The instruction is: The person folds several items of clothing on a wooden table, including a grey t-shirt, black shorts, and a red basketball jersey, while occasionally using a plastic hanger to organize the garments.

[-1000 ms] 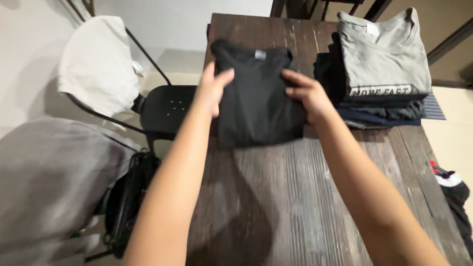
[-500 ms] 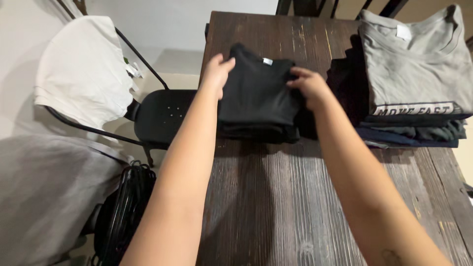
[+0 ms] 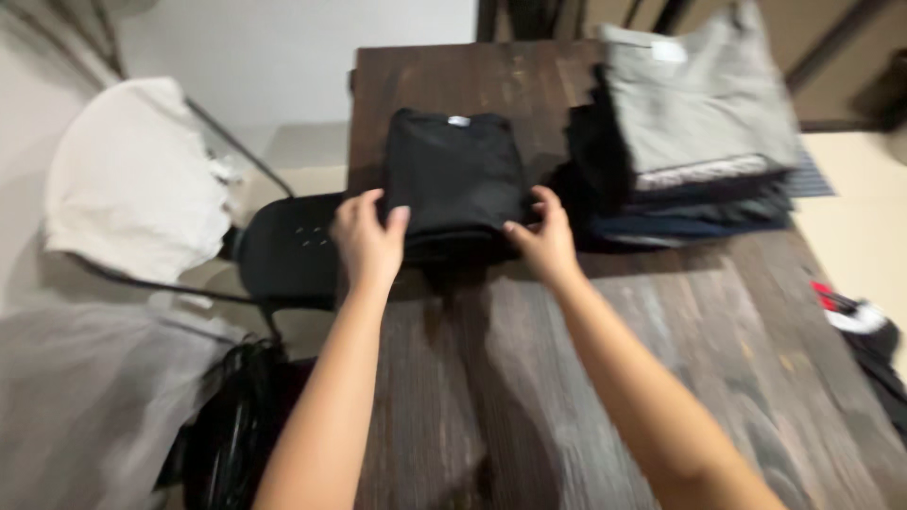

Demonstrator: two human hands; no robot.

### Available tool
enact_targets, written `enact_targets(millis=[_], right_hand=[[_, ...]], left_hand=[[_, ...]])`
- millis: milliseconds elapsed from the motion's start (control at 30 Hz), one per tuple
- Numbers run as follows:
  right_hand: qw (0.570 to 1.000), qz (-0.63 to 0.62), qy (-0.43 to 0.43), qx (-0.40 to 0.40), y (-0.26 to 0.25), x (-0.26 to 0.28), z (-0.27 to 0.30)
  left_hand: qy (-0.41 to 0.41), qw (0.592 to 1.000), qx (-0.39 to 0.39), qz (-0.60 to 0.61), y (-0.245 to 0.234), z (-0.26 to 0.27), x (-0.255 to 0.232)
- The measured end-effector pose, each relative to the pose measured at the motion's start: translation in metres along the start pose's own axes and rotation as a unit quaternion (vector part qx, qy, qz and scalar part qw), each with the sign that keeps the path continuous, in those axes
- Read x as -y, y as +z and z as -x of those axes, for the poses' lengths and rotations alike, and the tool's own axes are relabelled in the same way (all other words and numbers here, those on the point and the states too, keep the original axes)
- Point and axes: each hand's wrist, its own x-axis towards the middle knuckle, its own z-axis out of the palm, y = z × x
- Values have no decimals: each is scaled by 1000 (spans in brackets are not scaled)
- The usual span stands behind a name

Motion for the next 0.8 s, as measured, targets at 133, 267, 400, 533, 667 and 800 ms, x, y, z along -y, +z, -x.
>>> enact_targets(millis=[133, 267, 400, 533, 667, 800], right_hand=[[990, -7, -120, -77, -38, 35, 69], [977, -32, -169, -129, -86, 82, 131], [964, -59, -217, -143, -138, 111, 171], [956, -82, -223, -170, -193, 112, 198], [957, -101, -197, -187, -250, 84, 217], [960, -121, -127, -218, -314, 35, 222]], left_hand=[[14, 975, -48, 215, -34, 49, -61], [-71, 884, 9, 462, -33, 90, -136], [-104, 799, 57, 589, -30, 119, -199], [-120, 765, 114, 622, -27, 146, -248], [-106, 784, 186, 582, -13, 179, -291], [16, 835, 269, 480, 17, 219, -338]])
